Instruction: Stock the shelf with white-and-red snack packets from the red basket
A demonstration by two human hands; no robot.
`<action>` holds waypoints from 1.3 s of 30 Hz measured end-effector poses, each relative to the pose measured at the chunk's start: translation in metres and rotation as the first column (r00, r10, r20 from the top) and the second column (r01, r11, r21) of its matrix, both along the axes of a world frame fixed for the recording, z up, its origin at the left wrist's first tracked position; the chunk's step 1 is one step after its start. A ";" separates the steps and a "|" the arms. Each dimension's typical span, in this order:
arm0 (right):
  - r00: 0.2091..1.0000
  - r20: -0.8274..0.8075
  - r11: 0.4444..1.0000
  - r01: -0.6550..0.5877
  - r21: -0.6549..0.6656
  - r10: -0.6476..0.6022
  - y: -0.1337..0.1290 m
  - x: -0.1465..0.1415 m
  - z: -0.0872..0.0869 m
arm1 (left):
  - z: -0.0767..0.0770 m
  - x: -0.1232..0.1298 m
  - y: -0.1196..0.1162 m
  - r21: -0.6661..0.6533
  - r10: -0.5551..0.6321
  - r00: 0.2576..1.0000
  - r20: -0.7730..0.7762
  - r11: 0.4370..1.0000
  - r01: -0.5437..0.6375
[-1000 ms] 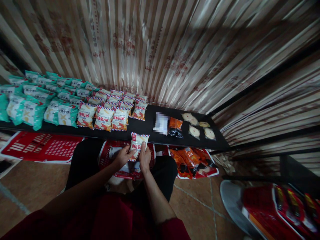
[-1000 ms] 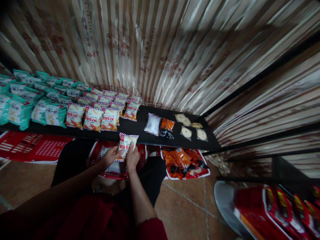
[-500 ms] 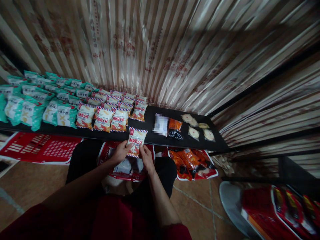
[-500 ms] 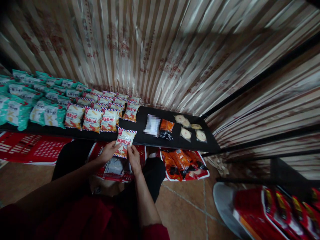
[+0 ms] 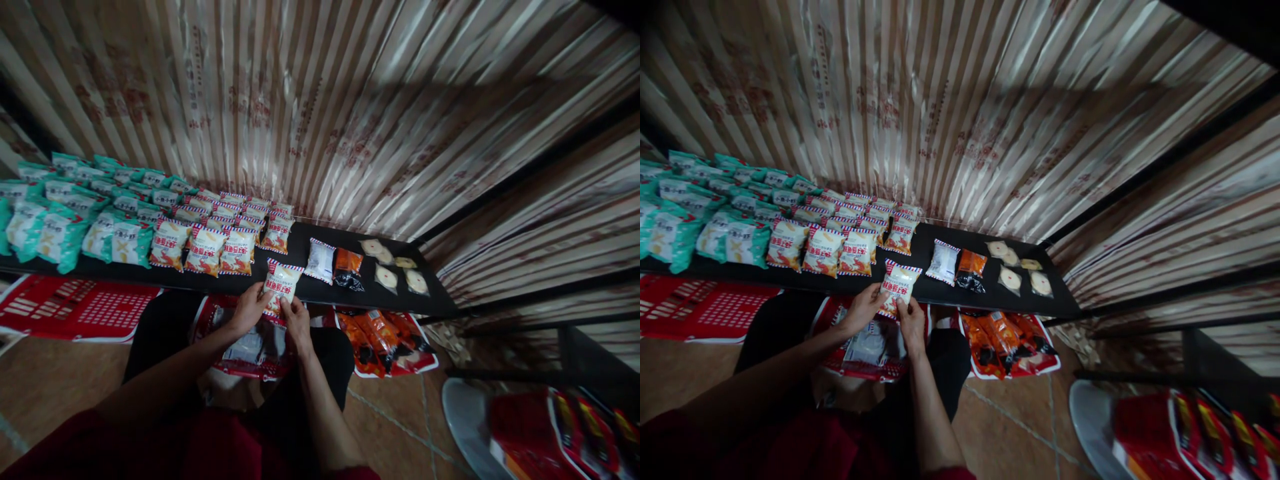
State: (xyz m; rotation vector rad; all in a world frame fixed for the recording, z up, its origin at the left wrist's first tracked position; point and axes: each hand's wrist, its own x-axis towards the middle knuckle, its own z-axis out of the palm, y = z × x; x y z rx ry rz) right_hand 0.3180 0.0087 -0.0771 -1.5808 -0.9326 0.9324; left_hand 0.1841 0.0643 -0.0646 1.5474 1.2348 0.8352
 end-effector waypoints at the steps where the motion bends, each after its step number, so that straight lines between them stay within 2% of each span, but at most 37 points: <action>1: 1.000 0.005 1.000 0.009 0.000 -0.009 0.002 0.001 0.001 | 0.002 0.002 0.000 0.037 -0.001 0.999 -0.033 0.999 0.003; 6: 0.999 0.009 0.999 0.038 0.036 -0.039 0.011 0.006 0.006 | 0.001 0.010 -0.004 0.248 0.033 0.976 -0.215 0.969 0.021; 12: 0.997 0.053 0.996 0.056 0.064 -0.059 0.026 0.011 0.008 | -0.014 0.019 -0.008 0.407 0.084 0.960 -0.267 0.913 0.033; 17: 0.997 0.040 0.987 0.067 0.144 -0.073 0.041 0.012 0.006 | -0.021 0.025 -0.003 0.427 0.084 0.956 -0.282 0.903 0.047; 25: 0.981 0.181 0.995 0.053 0.087 -0.068 0.058 0.018 0.004 | -0.027 0.035 0.016 0.464 0.098 0.954 -0.282 0.885 0.046; 39: 0.976 0.182 0.990 0.102 0.102 -0.119 0.095 0.020 0.000 | -0.029 0.042 0.040 0.423 0.117 0.952 -0.283 0.906 0.014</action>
